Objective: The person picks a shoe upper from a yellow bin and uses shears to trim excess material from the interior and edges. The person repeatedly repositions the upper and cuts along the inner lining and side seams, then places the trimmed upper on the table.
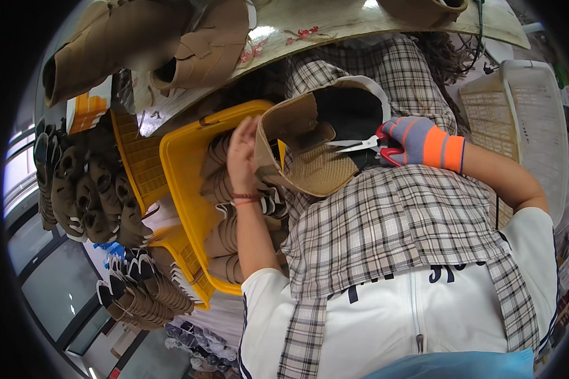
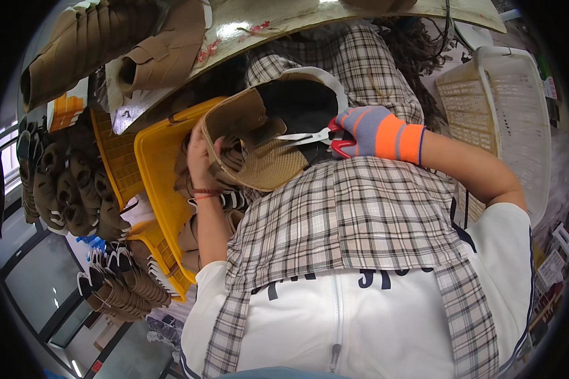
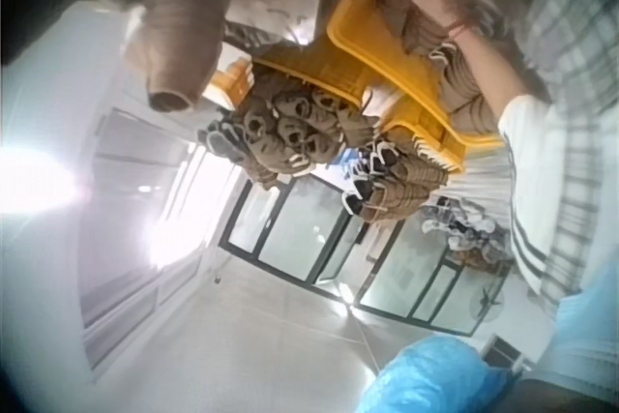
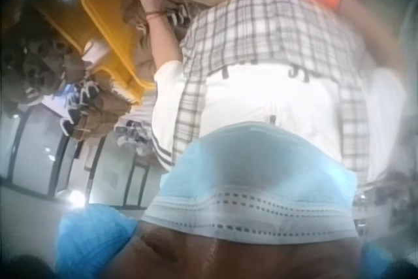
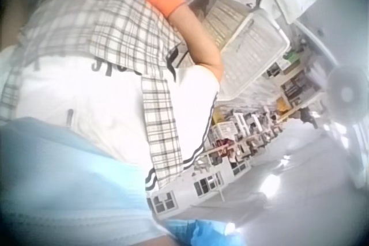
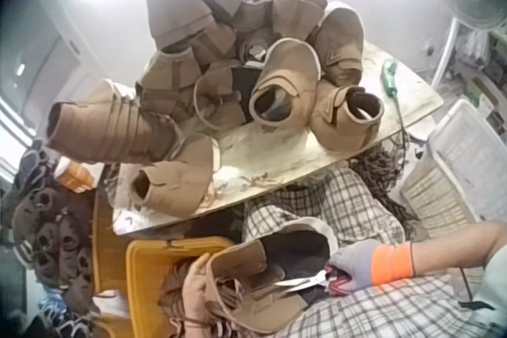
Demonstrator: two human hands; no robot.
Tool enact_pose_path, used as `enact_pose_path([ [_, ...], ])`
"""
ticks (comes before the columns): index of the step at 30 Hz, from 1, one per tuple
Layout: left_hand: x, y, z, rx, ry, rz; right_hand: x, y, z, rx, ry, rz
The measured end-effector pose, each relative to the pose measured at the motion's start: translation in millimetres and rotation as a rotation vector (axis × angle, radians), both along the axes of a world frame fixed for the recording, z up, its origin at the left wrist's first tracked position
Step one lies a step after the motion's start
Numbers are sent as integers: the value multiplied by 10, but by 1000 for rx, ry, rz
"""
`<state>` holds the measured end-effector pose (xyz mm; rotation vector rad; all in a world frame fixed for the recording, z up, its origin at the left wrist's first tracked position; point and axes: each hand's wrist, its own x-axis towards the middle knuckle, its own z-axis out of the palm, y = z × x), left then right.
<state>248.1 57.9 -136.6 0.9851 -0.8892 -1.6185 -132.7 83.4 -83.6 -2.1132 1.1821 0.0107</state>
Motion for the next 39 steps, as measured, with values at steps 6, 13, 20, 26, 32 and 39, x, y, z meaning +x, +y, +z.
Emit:
enact_pose_path([
  [6,-437,280,-498,62,661,23,-73,-66,213,-58,-40,10],
  [13,-603,108,-104,108,298,113,-263,-497,516,-606,-35,-37],
  [20,-665,220,-7,267,250,191,110,-833,155,-656,-4,213],
  [26,-692,263,-90,3,-230,185,325,-790,33,-641,128,217],
  [32,-775,302,-17,134,98,219,82,-727,10,-624,224,181],
  [39,-848,248,24,223,345,205,246,-736,142,-676,-25,140],
])
